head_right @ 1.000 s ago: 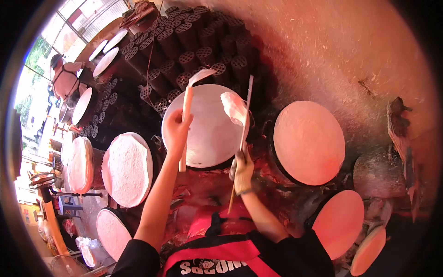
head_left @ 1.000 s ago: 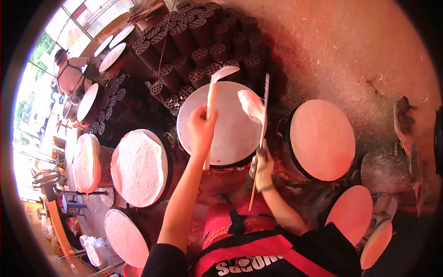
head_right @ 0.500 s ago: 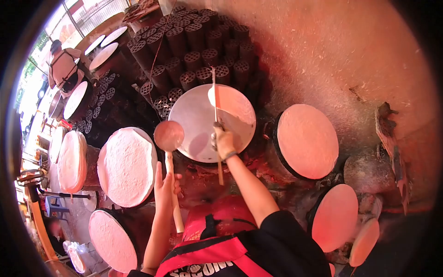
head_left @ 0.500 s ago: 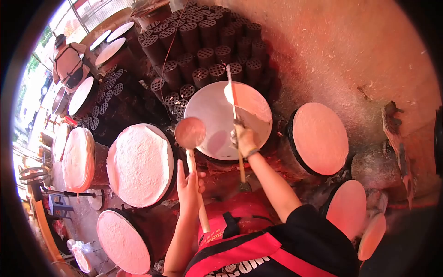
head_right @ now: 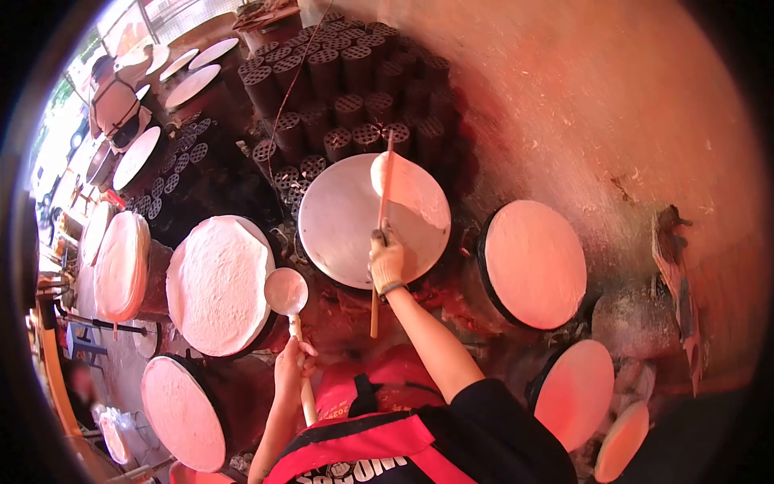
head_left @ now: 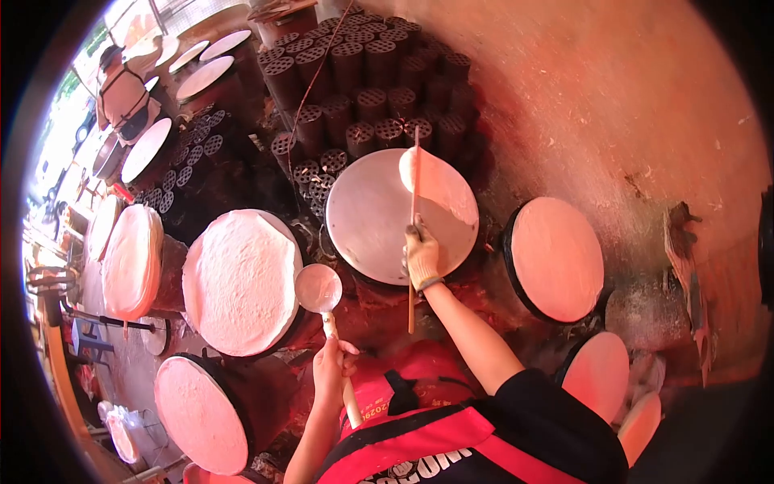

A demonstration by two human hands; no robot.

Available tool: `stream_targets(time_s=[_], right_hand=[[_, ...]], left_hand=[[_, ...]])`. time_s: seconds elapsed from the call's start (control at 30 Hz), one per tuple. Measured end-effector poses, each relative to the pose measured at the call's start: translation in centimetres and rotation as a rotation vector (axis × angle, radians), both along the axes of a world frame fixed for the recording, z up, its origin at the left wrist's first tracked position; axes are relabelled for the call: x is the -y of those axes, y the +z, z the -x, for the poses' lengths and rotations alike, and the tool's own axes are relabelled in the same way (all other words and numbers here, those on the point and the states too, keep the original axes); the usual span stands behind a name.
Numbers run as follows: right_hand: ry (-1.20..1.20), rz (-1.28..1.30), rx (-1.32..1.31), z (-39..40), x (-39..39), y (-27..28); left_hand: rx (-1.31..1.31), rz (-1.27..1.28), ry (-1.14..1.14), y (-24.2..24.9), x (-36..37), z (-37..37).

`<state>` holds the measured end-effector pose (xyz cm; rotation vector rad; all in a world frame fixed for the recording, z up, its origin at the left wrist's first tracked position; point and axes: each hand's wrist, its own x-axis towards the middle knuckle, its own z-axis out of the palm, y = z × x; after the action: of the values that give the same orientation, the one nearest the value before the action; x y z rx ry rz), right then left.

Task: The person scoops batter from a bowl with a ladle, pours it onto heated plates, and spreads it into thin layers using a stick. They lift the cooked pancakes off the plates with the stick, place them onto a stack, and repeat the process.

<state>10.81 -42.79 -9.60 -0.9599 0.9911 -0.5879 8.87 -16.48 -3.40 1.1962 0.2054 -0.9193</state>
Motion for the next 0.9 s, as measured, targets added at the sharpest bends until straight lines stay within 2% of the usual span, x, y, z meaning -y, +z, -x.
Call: stream_targets(time_s=[0.07,0.13,0.23,0.3,0.4,0.43,0.53,0.63,0.7,0.73,0.8,0.87,0.9], right_hand=[[0.099,0.084,-0.087,-1.2,0.3,0.6],[0.192,0.060,-0.074,-0.4,1.3,1.5],[0.496,-0.086,-0.024,3.6,4.6,2.3],[0.463,-0.104,-0.037,7.5,6.5,3.4],[0.246,-0.076,-0.110,10.6,9.6,0.4],[0.260,-0.084,-0.110,10.6,10.1,-0.4],[0.544,0.063,-0.044,8.4,10.5,-0.7],[0.654,-0.040,-0.109,7.1,10.2,2.2],[0.852,-0.049,-0.158,8.0,11.0,3.5],[0.918,-0.014,-0.058,9.3,12.0,3.5],[0.969,-0.144,-0.093,11.5,14.8,5.3],[0.818,-0.088,-0.183,12.0,18.3,1.3],[0.717,-0.089,-0.183,11.2,19.0,1.1]], left_hand=[[0.001,-0.020,0.047,0.0,0.7,0.7],[0.010,-0.055,0.100,0.2,1.7,1.6],[0.025,-0.099,0.165,-0.7,3.2,2.7],[0.019,-0.124,0.171,-0.6,3.7,3.5],[-0.014,-0.137,0.213,-1.6,4.4,5.2],[-0.030,-0.119,0.239,-2.0,4.6,5.6],[-0.096,-0.081,0.351,-2.3,5.9,7.5],[-0.215,-0.005,0.487,-2.1,7.2,9.2],[-0.288,0.068,0.575,-2.2,7.7,10.3],[-0.282,0.062,0.591,-2.6,7.6,10.8],[-0.295,0.034,0.585,-3.5,7.4,11.7],[-0.318,0.052,0.620,-3.6,7.4,12.2],[-0.342,0.081,0.615,-3.4,7.4,12.3]])
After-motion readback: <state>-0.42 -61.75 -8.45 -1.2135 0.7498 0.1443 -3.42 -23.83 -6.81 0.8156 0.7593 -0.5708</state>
